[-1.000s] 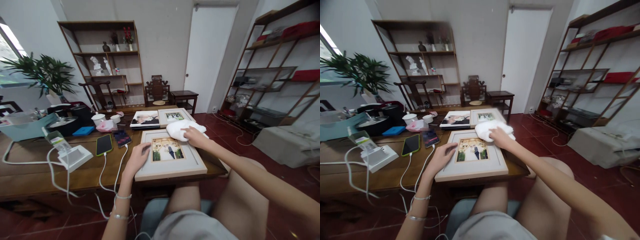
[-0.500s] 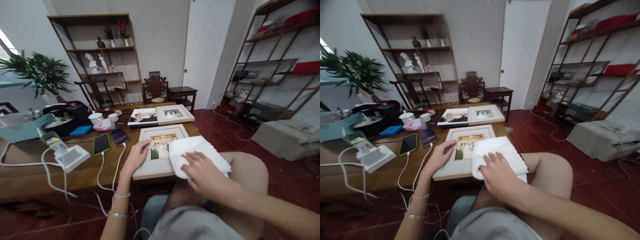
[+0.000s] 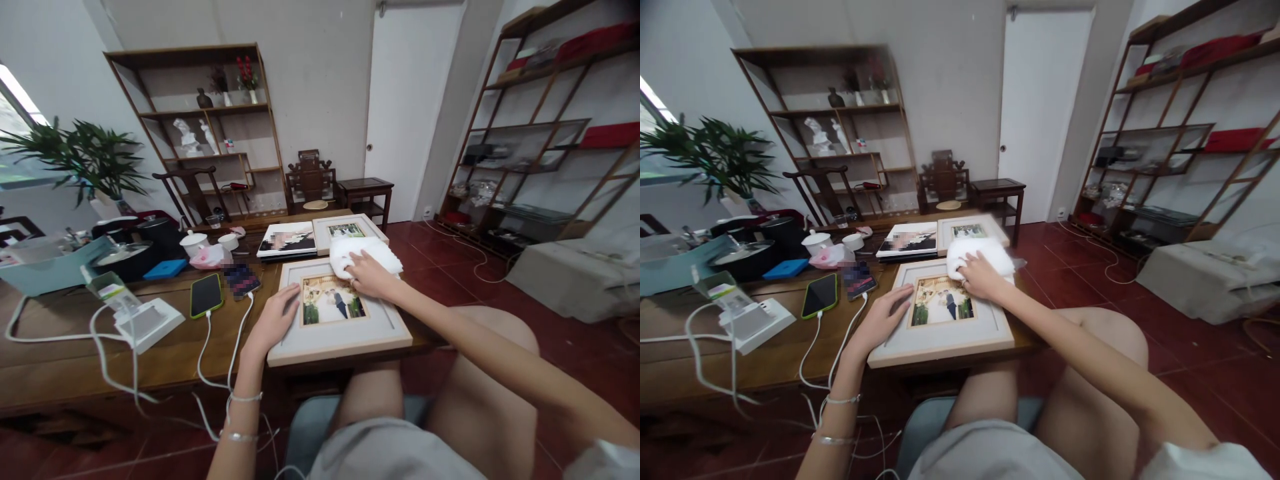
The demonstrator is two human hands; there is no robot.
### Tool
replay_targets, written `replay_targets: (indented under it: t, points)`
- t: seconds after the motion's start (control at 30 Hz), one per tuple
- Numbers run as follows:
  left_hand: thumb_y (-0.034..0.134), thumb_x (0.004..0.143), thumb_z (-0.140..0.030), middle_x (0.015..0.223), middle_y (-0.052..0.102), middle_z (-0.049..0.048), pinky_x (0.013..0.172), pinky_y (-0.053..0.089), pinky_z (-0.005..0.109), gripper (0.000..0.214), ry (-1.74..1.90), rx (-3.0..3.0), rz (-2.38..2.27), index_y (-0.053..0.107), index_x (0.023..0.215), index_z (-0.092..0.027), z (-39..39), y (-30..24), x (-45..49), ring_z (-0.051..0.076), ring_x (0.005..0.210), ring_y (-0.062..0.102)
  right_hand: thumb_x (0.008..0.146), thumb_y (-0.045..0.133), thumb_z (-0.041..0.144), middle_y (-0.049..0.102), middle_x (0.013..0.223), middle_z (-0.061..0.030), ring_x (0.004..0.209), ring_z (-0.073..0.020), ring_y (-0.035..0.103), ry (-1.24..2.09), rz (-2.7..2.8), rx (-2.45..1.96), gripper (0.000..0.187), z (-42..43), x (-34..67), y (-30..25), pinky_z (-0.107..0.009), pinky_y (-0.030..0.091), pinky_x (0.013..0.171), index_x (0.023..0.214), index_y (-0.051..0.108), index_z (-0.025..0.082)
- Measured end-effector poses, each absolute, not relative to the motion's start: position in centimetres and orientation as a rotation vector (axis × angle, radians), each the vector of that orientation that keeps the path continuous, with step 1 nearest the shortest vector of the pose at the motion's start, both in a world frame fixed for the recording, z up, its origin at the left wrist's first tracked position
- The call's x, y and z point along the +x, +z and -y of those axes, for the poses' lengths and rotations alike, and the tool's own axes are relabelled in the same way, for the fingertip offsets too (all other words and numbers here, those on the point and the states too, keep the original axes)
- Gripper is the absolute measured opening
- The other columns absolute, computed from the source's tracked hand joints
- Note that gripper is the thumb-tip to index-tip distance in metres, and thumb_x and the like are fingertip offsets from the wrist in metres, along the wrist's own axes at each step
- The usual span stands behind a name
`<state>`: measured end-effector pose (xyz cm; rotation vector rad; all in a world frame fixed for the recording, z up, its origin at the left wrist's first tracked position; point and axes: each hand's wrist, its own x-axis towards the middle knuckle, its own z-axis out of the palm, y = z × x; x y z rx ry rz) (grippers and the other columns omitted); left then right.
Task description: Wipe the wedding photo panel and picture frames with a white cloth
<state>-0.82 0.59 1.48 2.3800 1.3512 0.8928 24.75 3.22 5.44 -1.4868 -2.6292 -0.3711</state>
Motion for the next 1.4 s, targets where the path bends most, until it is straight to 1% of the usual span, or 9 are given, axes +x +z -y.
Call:
replay_targets:
  t: [0.13,0.27,0.33,0.47,0.7,0.83,0.93,1.23,1.4]
  points:
    - [0.042,0.089,-0.036,0.134,0.053,0.0127,0.108,0.033,0.043,0.042,0.845,2.381,-1.339,0.059,0.12,-0.014,-0.5,1.3,-0.7,0.024,0.128,0.046,0.077,0.051,0.015,0.058,0.121,-0.0197,0.116,-0.0301,0.048,-0.341,2.741,-1.393,0.028,2.0,24.1,5.2,-0.043,0.028,0.1,0.101,0.065,0.01]
    - [0.039,0.09,-0.037,0.135,0.053,0.0133,0.109,0.03,0.043,0.043,0.836,2.373,-1.343,0.059,0.121,-0.013,-0.5,1.2,-0.6,0.024,0.129,0.044,0.079,0.052,0.021,0.066,0.102,-0.0164,0.096,-0.0288,0.06,-0.253,2.798,-1.359,0.022,8.3,23.0,6.2,-0.04,0.042,0.084,0.094,0.067,0.016]
    - [0.039,0.09,-0.036,0.135,0.052,0.0134,0.11,0.03,0.043,0.044,0.829,2.373,-1.346,0.059,0.121,-0.013,-0.5,1.1,-0.6,0.024,0.129,0.043,0.079,0.053,0.025,0.065,0.108,-0.0162,0.1,-0.0298,0.059,-0.184,2.802,-1.295,0.021,9.9,22.4,6.4,-0.04,0.043,0.083,0.093,0.067,0.017]
    - [0.038,0.09,-0.034,0.137,0.05,0.0135,0.11,0.03,0.042,0.046,0.815,2.382,-1.353,0.054,0.127,-0.011,-0.6,1.2,-0.7,0.023,0.129,0.043,0.079,0.054,0.026,0.058,0.124,-0.018,0.117,-0.0304,0.05,-0.174,2.724,-1.285,0.029,8.3,21.9,5.5,-0.04,0.038,0.095,0.103,0.065,0.014]
    - [0.037,0.089,-0.03,0.135,0.052,0.0134,0.11,0.031,0.04,0.045,0.822,2.39,-1.373,0.055,0.125,-0.01,-0.7,1.1,-0.8,0.023,0.128,0.045,0.078,0.051,0.016,0.046,0.137,-0.0192,0.132,-0.031,0.033,-0.316,2.598,-1.406,0.036,-2.4,24.4,4.4,-0.047,0.021,0.108,0.112,0.061,0.009]
    - [0.036,0.089,-0.026,0.134,0.053,0.0121,0.109,0.032,0.042,0.043,0.859,2.382,-1.378,0.057,0.123,-0.012,-0.7,1.0,-0.8,0.022,0.127,0.047,0.08,0.046,0.013,0.055,0.127,-0.0194,0.129,-0.0325,0.035,-0.322,2.617,-1.391,0.032,-5.3,24.9,5.1,-0.051,0.023,0.104,0.107,0.063,0.008]
    - [0.035,0.089,-0.024,0.132,0.055,0.0129,0.109,0.033,0.042,0.042,0.9,2.362,-1.383,0.058,0.122,-0.01,-0.9,0.9,-0.8,0.022,0.126,0.048,0.08,0.048,0.013,0.058,0.122,-0.0193,0.127,-0.0327,0.037,-0.292,2.697,-1.323,0.03,-4.1,24.7,5.1,-0.05,0.026,0.101,0.105,0.064,0.008]
    - [0.038,0.087,-0.022,0.128,0.059,0.014,0.108,0.035,0.04,0.041,0.969,2.323,-1.35,0.061,0.118,-0.008,-1.0,0.6,-0.7,0.023,0.123,0.051,0.081,0.052,0.02,0.048,0.136,-0.0181,0.128,-0.0333,0.039,-0.117,2.786,-1.19,0.03,8.4,21.8,5.0,-0.049,0.029,0.103,0.107,0.064,0.012]
    - [0.035,0.088,-0.019,0.129,0.058,0.0138,0.108,0.035,0.039,0.041,0.972,2.325,-1.335,0.061,0.118,-0.007,-1.0,0.7,-0.7,0.021,0.123,0.051,0.079,0.055,0.023,0.045,0.14,-0.015,0.13,-0.0322,0.037,-0.1,2.767,-1.176,0.031,8.1,20.6,4.6,-0.049,0.027,0.106,0.108,0.065,0.015]
